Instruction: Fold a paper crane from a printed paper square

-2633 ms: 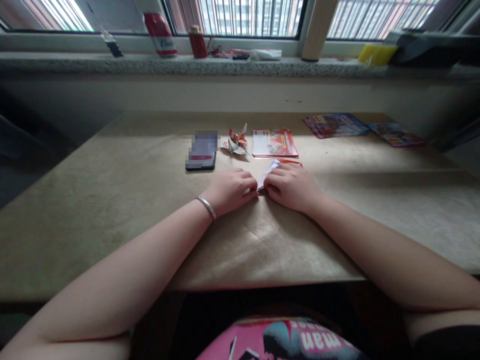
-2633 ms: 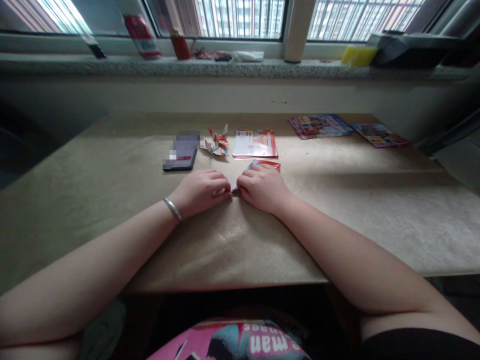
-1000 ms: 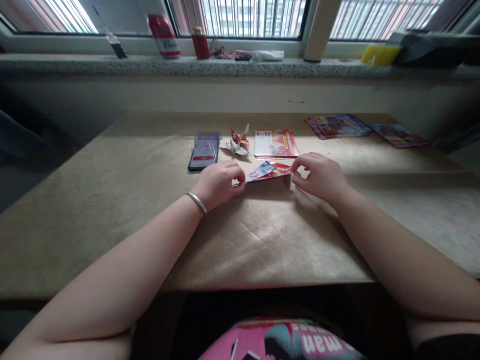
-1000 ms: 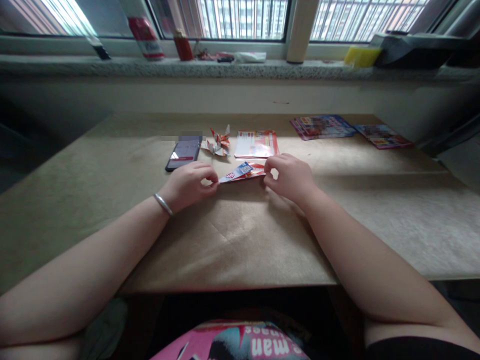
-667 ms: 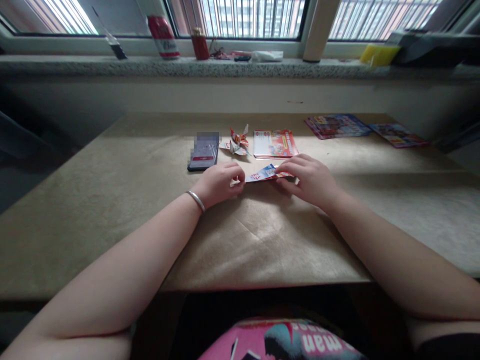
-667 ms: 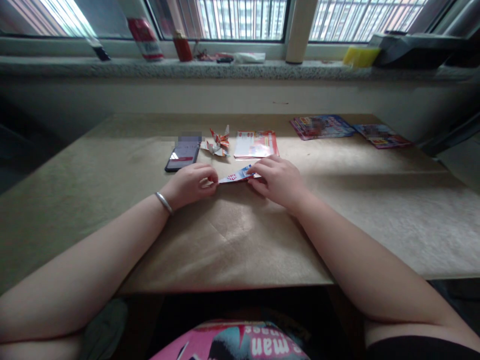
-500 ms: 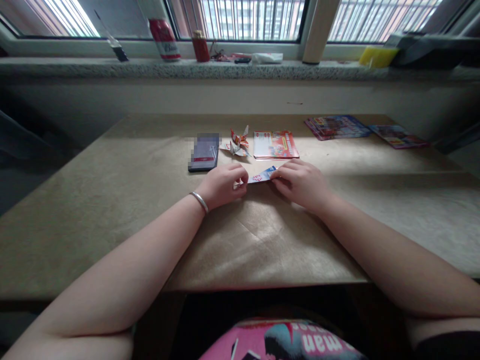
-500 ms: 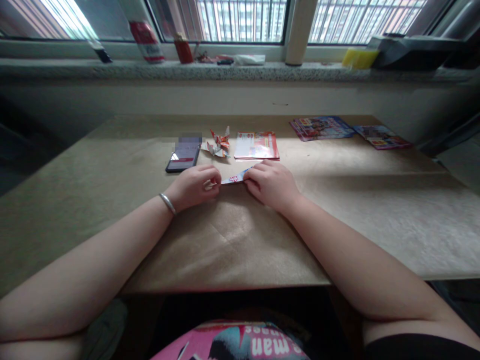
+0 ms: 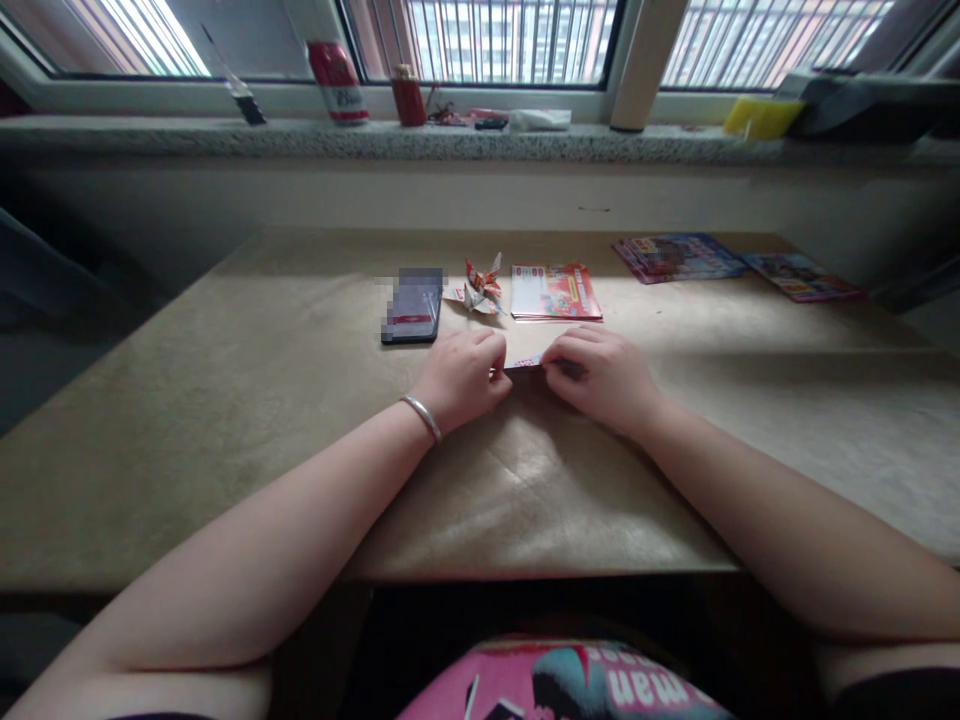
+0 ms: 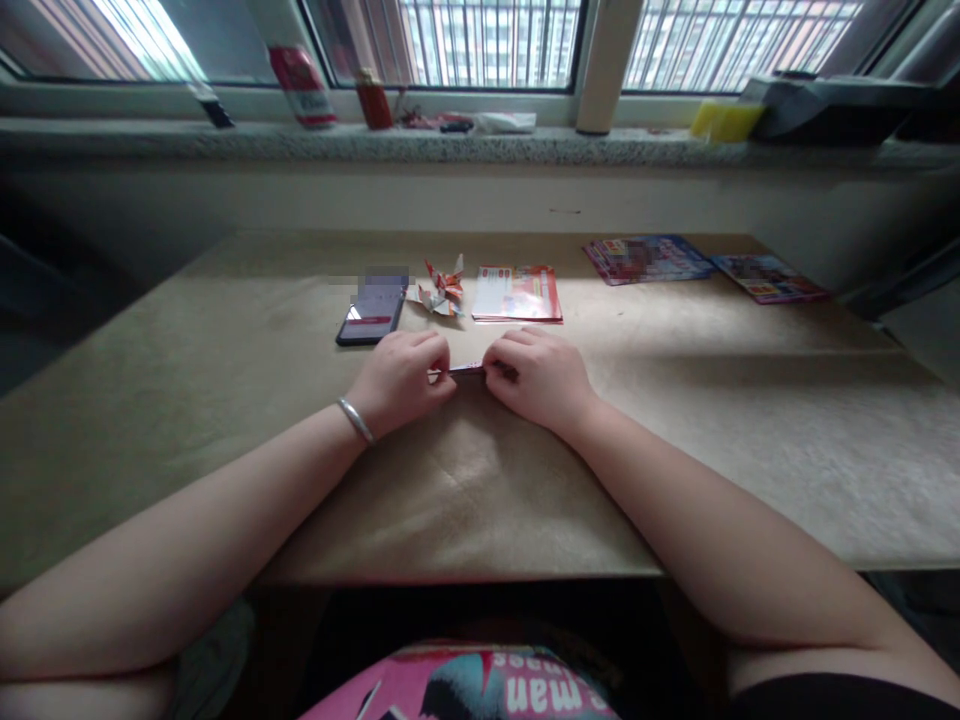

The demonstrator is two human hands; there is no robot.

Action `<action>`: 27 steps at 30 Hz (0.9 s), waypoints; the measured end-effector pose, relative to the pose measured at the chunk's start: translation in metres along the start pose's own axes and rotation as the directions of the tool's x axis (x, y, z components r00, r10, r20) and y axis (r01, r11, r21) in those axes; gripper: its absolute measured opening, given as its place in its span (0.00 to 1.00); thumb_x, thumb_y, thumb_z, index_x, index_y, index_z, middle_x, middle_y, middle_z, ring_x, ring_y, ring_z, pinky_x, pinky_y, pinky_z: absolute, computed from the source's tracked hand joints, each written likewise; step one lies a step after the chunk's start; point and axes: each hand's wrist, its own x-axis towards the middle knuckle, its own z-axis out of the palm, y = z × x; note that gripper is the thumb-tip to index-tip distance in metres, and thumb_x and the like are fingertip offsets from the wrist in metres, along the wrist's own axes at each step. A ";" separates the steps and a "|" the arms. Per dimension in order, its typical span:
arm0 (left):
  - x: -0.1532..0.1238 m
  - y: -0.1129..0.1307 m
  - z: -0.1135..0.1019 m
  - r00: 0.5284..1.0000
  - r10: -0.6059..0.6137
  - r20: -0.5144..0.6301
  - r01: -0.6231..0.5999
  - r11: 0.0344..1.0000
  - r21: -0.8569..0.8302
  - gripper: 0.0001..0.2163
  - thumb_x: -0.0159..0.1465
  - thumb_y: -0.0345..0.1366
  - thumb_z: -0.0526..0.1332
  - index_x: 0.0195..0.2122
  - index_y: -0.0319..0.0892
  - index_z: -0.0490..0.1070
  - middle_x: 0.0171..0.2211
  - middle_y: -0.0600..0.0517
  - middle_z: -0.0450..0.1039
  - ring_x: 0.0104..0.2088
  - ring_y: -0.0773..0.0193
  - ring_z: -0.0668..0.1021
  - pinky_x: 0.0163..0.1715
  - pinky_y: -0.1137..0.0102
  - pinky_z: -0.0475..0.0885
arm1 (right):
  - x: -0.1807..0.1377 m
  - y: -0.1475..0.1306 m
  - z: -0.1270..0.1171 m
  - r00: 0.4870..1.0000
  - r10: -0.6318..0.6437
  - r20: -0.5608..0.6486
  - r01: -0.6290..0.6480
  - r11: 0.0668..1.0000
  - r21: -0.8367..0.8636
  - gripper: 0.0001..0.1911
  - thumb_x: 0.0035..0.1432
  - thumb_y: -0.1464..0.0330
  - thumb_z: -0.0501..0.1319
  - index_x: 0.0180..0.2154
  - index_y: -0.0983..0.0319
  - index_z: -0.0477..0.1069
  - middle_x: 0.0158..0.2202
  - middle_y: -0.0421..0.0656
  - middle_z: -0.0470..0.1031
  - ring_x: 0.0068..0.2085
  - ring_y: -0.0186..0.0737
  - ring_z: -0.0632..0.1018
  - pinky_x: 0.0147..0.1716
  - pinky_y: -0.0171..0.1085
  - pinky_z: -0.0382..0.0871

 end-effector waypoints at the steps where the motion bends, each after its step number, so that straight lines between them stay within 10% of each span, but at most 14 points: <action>1: 0.000 -0.002 -0.001 1.000 0.005 0.005 -0.005 1.000 -0.005 0.01 0.53 0.32 0.59 0.27 0.42 0.67 0.31 0.50 0.74 0.33 0.58 0.75 0.34 0.65 0.64 | 0.000 0.002 -0.001 1.000 0.014 -0.011 -0.014 1.000 0.015 0.06 0.56 0.70 0.58 0.30 0.58 0.74 0.32 0.41 0.78 0.36 0.40 0.76 0.38 0.37 0.67; 27: -0.006 -0.017 -0.014 0.998 0.052 0.029 -0.053 0.998 0.029 0.02 0.53 0.32 0.60 0.27 0.42 0.67 0.29 0.50 0.73 0.31 0.60 0.74 0.34 0.65 0.64 | -0.004 0.025 -0.017 0.995 0.101 -0.020 -0.099 0.992 0.075 0.06 0.51 0.71 0.59 0.29 0.58 0.76 0.34 0.41 0.79 0.36 0.39 0.78 0.36 0.36 0.69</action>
